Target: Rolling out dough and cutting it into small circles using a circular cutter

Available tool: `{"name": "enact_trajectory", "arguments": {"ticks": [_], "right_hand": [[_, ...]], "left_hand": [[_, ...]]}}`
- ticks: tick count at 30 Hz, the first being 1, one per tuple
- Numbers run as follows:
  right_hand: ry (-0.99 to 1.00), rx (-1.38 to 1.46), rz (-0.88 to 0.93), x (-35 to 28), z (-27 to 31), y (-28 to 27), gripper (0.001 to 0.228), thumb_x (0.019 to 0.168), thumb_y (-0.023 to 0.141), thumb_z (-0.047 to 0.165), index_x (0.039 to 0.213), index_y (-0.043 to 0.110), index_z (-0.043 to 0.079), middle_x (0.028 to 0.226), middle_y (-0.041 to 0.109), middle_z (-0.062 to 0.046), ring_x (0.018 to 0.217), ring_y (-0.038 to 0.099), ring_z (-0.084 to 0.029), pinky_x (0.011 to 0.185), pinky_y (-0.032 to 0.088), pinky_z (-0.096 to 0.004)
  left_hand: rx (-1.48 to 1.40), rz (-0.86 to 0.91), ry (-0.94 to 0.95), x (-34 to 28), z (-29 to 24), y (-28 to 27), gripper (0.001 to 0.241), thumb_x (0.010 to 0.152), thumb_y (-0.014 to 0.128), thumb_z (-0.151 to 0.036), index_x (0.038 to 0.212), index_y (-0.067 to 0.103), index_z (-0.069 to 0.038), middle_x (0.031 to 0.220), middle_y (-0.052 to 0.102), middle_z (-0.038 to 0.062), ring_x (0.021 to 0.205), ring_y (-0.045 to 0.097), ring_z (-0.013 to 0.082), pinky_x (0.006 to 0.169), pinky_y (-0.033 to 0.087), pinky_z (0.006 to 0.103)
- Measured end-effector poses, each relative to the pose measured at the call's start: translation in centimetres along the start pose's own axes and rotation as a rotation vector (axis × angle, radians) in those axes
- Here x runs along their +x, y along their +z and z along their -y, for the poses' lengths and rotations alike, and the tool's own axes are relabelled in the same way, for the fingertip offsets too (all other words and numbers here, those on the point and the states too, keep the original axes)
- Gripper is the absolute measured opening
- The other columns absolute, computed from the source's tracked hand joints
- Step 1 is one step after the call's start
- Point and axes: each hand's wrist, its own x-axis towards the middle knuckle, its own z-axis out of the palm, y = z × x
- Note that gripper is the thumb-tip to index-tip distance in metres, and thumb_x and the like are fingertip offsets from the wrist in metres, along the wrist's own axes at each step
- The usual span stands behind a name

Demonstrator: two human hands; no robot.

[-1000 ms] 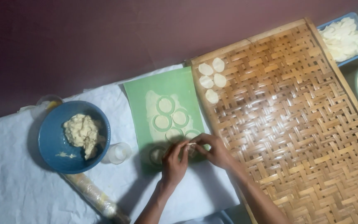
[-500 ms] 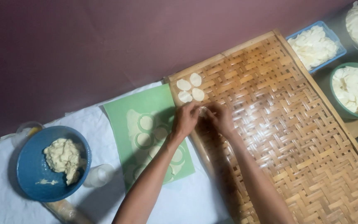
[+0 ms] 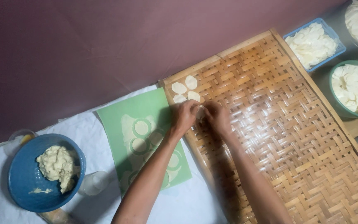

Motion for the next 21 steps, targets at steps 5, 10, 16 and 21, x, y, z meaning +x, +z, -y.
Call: {"name": "enact_trajectory", "arguments": {"ticks": [5, 10, 16, 21], "right_hand": [[0.030, -0.172, -0.041, 0.4, -0.7, 0.1, 0.016, 0.090, 0.076, 0.026, 0.105, 0.079, 0.023, 0.097, 0.078, -0.005, 0.097, 0.075, -0.028, 0.087, 0.060, -0.044], [0.040, -0.239, -0.064, 0.3, -0.8, 0.3, 0.019, 0.087, 0.075, 0.023, 0.106, 0.077, 0.023, 0.097, 0.076, -0.007, 0.097, 0.074, -0.031, 0.087, 0.059, -0.046], [-0.035, -0.236, -0.143, -0.5, -0.7, 0.5, 0.016, 0.086, 0.073, 0.019, 0.101, 0.077, 0.016, 0.093, 0.073, -0.013, 0.093, 0.072, -0.037, 0.082, 0.058, -0.049], [-0.154, -0.190, -0.144, -2.6, 0.1, 0.6, 0.017, 0.090, 0.072, 0.019, 0.106, 0.075, 0.012, 0.096, 0.067, -0.016, 0.095, 0.069, -0.040, 0.083, 0.056, -0.050]], "left_hand": [[0.209, -0.015, 0.087, 0.8, 1.1, 1.0, 0.010, 0.087, 0.077, -0.019, 0.097, 0.078, -0.021, 0.087, 0.076, 0.000, 0.088, 0.076, 0.0226, 0.082, 0.060, 0.0349], [0.160, -0.052, 0.094, 1.4, 4.8, 4.5, 0.010, 0.086, 0.077, -0.012, 0.096, 0.074, -0.013, 0.086, 0.070, 0.007, 0.090, 0.073, 0.0304, 0.081, 0.057, 0.0392], [0.290, -0.115, 0.212, 1.3, 6.3, 5.7, 0.006, 0.088, 0.075, -0.016, 0.086, 0.074, -0.011, 0.081, 0.064, 0.007, 0.081, 0.070, 0.0310, 0.075, 0.056, 0.0398], [0.186, -0.222, 0.206, -2.0, -0.6, -3.7, 0.008, 0.091, 0.073, -0.016, 0.094, 0.076, -0.009, 0.086, 0.064, 0.008, 0.087, 0.070, 0.0298, 0.077, 0.056, 0.0359]]}}
